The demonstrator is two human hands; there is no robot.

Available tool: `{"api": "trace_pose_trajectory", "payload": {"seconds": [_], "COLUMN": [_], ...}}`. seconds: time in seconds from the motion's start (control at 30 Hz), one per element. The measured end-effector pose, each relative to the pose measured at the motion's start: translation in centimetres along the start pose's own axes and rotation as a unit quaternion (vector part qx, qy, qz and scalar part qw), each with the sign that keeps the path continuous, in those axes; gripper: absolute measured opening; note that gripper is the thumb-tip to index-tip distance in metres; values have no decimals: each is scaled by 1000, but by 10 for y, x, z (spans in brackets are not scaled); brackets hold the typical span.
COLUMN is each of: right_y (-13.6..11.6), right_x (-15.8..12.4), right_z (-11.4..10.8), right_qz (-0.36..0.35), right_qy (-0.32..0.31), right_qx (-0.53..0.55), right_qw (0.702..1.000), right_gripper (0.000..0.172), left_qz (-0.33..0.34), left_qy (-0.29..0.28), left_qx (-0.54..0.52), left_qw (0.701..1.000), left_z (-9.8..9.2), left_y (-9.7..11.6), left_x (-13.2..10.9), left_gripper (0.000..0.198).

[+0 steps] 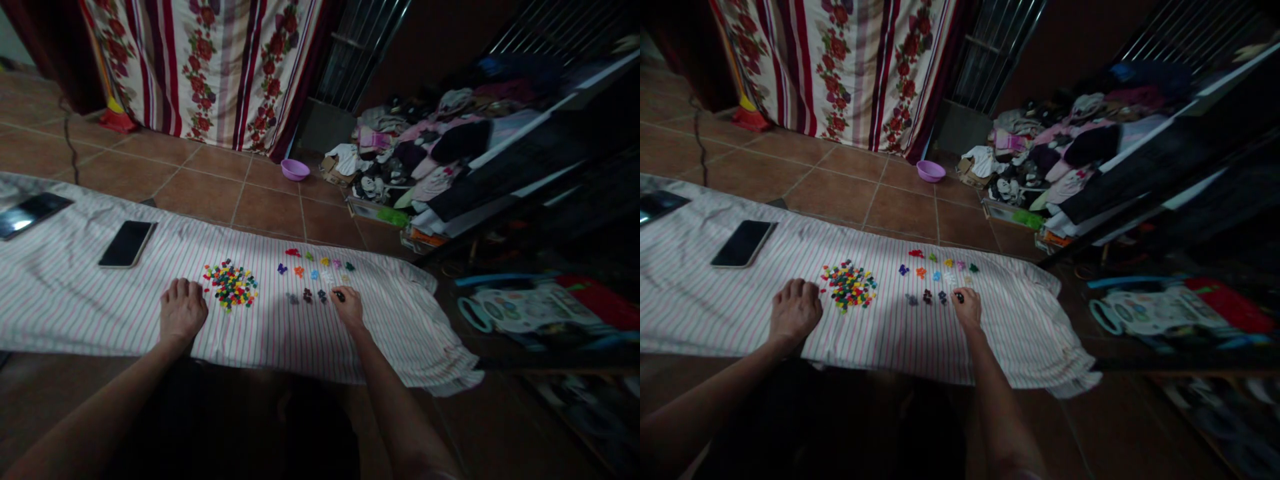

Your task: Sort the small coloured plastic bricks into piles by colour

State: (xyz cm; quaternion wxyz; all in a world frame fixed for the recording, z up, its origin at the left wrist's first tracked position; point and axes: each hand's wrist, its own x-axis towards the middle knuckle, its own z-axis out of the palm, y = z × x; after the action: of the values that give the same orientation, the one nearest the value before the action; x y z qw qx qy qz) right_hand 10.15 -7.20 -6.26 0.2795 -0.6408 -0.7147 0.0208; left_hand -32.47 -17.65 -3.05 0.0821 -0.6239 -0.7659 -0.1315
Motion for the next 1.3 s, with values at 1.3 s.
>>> {"api": "trace_pose_trajectory", "payload": {"seconds": [1.3], "right_y": [-48], "right_x": [-19], "right_z": [19], "right_qz": [-129], "right_qy": [38], "right_qx": [-62], "right_qw": [989], "right_gripper": [29], "left_qz": [-3], "left_qy": [-2], "left_qx": [18], "left_qw": [1000], "left_z": [1], "left_y": [-1], "left_x": [0], "left_gripper": [26]}}
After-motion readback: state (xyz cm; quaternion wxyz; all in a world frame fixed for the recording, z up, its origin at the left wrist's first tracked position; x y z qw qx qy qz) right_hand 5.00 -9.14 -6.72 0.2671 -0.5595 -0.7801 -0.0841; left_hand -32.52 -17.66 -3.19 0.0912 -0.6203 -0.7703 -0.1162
